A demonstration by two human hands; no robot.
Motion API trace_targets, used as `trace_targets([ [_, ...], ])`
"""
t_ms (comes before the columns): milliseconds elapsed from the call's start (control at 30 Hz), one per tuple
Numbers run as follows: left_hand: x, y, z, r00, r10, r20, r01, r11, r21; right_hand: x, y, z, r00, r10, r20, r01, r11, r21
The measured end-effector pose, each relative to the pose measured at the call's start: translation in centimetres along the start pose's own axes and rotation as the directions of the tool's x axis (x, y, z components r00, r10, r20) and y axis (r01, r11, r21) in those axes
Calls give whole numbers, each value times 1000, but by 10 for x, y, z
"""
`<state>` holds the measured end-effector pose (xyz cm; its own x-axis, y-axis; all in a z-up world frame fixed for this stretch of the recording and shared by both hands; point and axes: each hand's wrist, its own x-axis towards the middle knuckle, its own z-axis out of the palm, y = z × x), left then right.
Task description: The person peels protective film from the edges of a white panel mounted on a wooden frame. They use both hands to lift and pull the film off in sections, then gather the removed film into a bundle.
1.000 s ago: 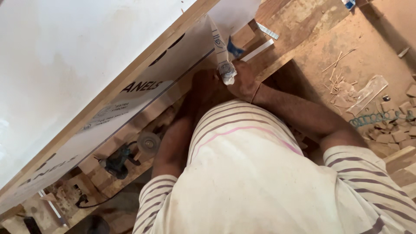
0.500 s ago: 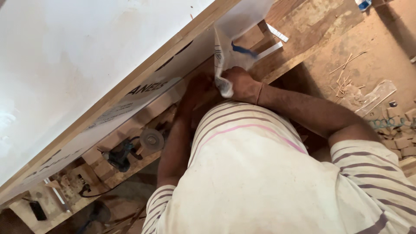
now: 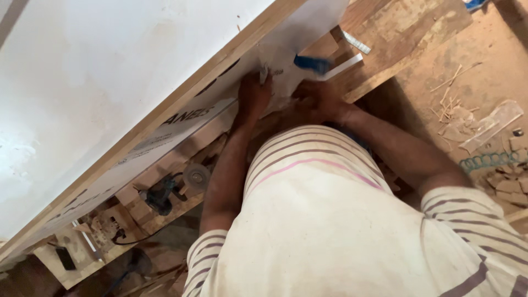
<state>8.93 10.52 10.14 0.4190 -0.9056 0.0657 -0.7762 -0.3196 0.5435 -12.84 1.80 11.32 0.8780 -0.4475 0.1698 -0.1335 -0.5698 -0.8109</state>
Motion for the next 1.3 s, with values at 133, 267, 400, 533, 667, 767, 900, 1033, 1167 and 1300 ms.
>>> trace_targets([
  [133,-21,-14,16,999,-13,29,15,995,-95,8,41,-12,978,90,-187,-97,995,-31],
  [267,-17,-14,20,999,3,36,-3,1000,3,48,83,-7,990,-72,-124,49,982,-181],
  [400,-14,-12,16,992,-44,116,28,991,131,70,124,-6,989,145,38,-125,937,-327],
  [533,-21,-7,14,995,-31,99,24,998,64,56,153,-7,960,253,-115,-275,924,-264],
  [667,-27,4,10,996,-36,77,23,986,164,34,121,-5,822,537,-191,-520,844,134],
  [767,-21,13,7,962,-152,227,119,981,152,33,54,-15,984,126,-125,-123,992,29],
  [900,-22,13,7,989,22,143,-10,997,-81,59,-33,-22,973,166,-162,-186,976,-110],
  [1033,-22,1,22,967,41,250,-84,983,163,78,-59,-15,976,-13,-215,-79,906,-415],
  [1167,-19,-10,34,964,23,265,-65,986,152,79,-45,6,975,-129,-184,13,849,-528],
  [1300,-33,-20,37,875,484,18,-473,847,242,74,-29,19,987,-119,-110,37,828,-560],
])
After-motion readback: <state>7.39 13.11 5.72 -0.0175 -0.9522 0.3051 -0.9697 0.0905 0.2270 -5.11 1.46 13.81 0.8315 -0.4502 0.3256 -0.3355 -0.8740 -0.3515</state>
